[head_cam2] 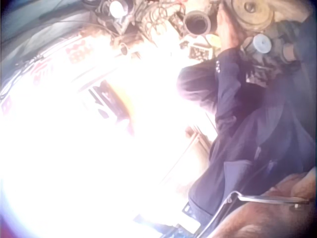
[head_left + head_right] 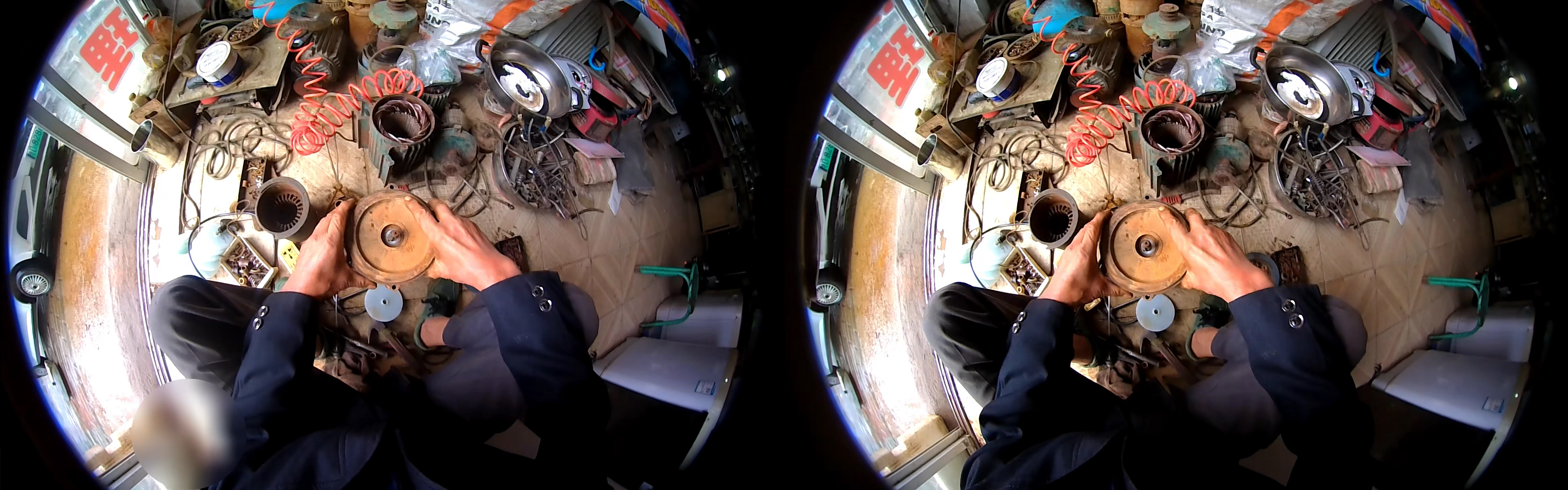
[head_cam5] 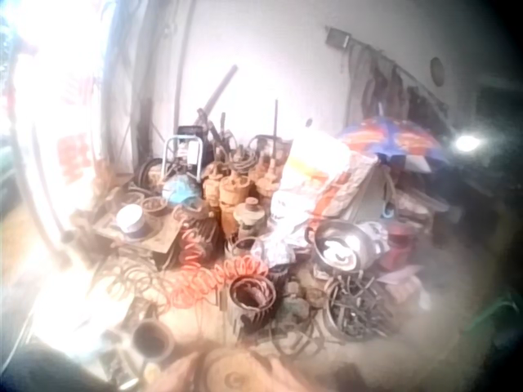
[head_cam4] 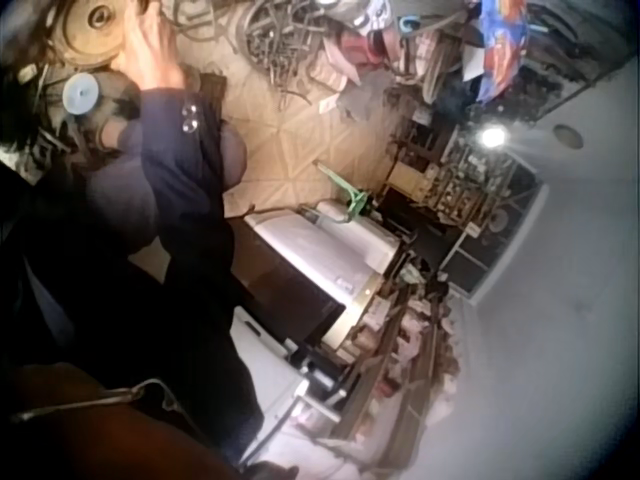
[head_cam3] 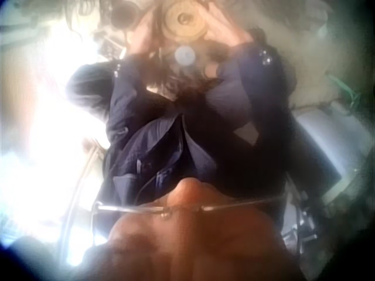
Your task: The person sits on the floor and assembles a circular mechanical component, inserting small metal pieces and a white disc into a rusty housing. They use a screwdriver to tighten a screw and handle various bolts and tools from a nearby container.
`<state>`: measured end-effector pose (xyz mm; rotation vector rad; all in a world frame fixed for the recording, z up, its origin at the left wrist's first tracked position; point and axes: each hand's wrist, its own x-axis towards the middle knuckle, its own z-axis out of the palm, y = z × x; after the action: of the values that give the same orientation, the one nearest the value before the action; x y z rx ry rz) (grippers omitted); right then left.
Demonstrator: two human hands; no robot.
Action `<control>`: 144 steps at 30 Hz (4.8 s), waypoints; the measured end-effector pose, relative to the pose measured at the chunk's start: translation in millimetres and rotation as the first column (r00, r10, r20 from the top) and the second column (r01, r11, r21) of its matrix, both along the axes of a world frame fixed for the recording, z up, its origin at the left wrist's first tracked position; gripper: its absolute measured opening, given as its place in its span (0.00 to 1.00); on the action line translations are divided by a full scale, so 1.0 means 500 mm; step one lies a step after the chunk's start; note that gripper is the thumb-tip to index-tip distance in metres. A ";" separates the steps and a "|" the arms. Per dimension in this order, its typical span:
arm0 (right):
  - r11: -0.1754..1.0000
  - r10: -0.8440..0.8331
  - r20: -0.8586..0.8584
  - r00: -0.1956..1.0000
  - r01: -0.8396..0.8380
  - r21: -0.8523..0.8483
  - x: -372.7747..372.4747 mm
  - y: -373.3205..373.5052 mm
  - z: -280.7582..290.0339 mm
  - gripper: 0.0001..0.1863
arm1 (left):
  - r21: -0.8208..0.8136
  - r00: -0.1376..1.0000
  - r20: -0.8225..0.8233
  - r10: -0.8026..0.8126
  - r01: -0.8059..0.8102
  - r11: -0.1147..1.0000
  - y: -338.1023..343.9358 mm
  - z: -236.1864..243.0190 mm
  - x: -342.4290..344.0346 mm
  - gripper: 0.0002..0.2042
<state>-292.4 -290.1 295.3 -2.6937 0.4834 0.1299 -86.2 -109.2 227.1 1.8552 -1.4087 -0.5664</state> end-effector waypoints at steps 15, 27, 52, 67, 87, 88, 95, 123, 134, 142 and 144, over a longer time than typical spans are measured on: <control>0.998 -0.034 -0.005 0.999 0.034 0.057 -0.007 0.001 -0.003 0.67 | 0.295 0.969 0.144 -0.198 0.149 0.944 0.008 0.079 0.046 0.69; 0.992 -0.114 -0.110 0.987 0.119 0.043 -0.024 0.012 0.037 0.67 | 0.244 0.885 0.457 0.087 -0.218 0.945 0.089 0.258 0.204 0.33; 0.961 -0.225 -0.098 0.970 0.204 -0.186 -0.035 -0.007 0.058 0.17 | 0.405 0.919 0.386 -0.087 -0.084 0.910 0.119 0.255 0.159 0.29; 0.967 -0.216 -0.182 0.959 0.184 -0.178 -0.048 -0.007 0.053 0.18 | 0.425 0.916 0.388 -0.105 -0.077 0.902 0.122 0.259 0.154 0.29; 0.965 -0.224 -0.205 0.953 0.187 -0.186 -0.047 -0.003 0.048 0.18 | 0.430 0.917 0.381 -0.114 -0.066 0.900 0.125 0.258 0.155 0.29; 0.965 -0.223 -0.203 0.953 0.186 -0.187 -0.048 -0.003 0.048 0.18 | 0.424 0.915 0.386 -0.116 -0.064 0.903 0.126 0.258 0.155 0.29; 0.966 -0.219 -0.188 0.957 0.185 -0.182 -0.045 -0.002 0.046 0.17 | 0.442 0.920 0.375 -0.112 -0.071 0.894 0.126 0.258 0.151 0.29; 0.965 -0.225 -0.180 0.957 0.195 -0.173 -0.066 -0.012 0.022 0.16 | 0.432 0.945 0.304 -0.118 -0.027 0.902 0.136 0.243 0.161 0.29; 0.988 -0.150 -0.632 0.761 0.098 -0.116 -0.056 0.019 -0.060 0.14 | 0.394 0.942 0.320 -0.106 -0.030 0.918 0.153 0.248 0.166 0.30; 0.978 0.211 -0.655 0.726 -0.159 0.138 -0.137 0.166 -0.386 0.09 | 0.399 0.964 0.264 -0.037 -0.074 0.914 0.166 0.269 0.168 0.30; 0.972 0.223 -0.516 0.827 -0.227 0.058 -0.127 0.209 -0.442 0.08 | 0.390 0.961 0.275 -0.009 -0.103 0.915 0.183 0.274 0.173 0.30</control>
<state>-355.9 -185.5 74.4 -2.6909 0.3061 0.9466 0.0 -17.6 364.4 2.3649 -1.4991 -0.6307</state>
